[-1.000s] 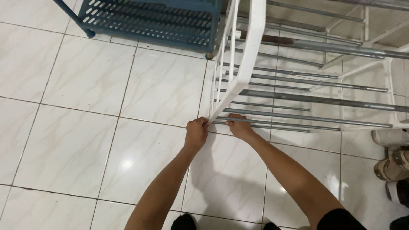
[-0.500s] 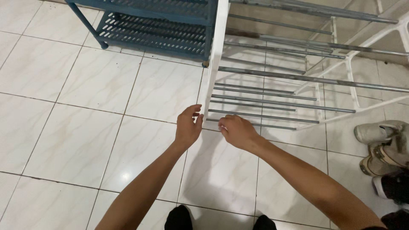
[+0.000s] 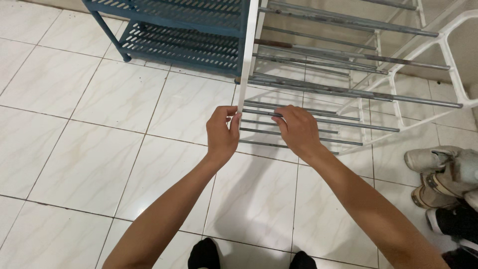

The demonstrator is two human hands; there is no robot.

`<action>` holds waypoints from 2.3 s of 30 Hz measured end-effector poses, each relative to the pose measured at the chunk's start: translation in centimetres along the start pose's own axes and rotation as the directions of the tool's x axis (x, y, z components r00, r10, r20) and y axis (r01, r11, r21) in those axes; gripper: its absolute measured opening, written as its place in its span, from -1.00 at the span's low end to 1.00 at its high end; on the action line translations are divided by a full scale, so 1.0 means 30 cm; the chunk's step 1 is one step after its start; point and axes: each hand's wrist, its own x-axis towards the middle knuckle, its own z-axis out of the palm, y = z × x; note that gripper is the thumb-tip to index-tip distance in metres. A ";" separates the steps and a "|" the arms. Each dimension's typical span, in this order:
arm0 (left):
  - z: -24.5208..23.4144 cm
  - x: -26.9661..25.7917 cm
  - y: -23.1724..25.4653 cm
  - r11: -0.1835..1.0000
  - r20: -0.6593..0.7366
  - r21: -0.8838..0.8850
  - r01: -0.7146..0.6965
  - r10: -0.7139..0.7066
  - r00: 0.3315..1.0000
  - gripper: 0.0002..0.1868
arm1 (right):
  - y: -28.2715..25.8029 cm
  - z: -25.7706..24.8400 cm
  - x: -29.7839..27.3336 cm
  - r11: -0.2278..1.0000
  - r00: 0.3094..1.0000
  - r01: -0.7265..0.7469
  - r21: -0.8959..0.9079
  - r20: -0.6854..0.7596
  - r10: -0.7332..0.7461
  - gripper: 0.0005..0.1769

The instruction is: The person assembles a white plastic shoe rack by inserting metal rods into the side frames and securing them in place. The person works on the floor, aligning the rods and adjusting the frame to ensure stability.

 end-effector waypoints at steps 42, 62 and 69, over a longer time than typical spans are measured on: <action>-0.052 0.216 0.243 0.979 -0.152 -0.108 -0.175 0.158 0.976 -0.77 | -0.166 -0.206 0.245 0.977 0.982 0.037 -0.209 -0.174 -0.074 -0.90; -0.024 0.234 0.198 0.960 -0.228 -0.106 -0.261 0.232 0.946 -0.80 | -0.184 -0.266 0.379 0.912 0.882 -0.404 -0.066 0.235 0.408 -0.86; -0.076 0.250 0.244 0.920 -0.223 0.208 -0.331 0.374 0.900 -0.55 | -0.228 -0.237 0.410 0.941 0.916 -0.339 0.004 0.230 0.329 -0.84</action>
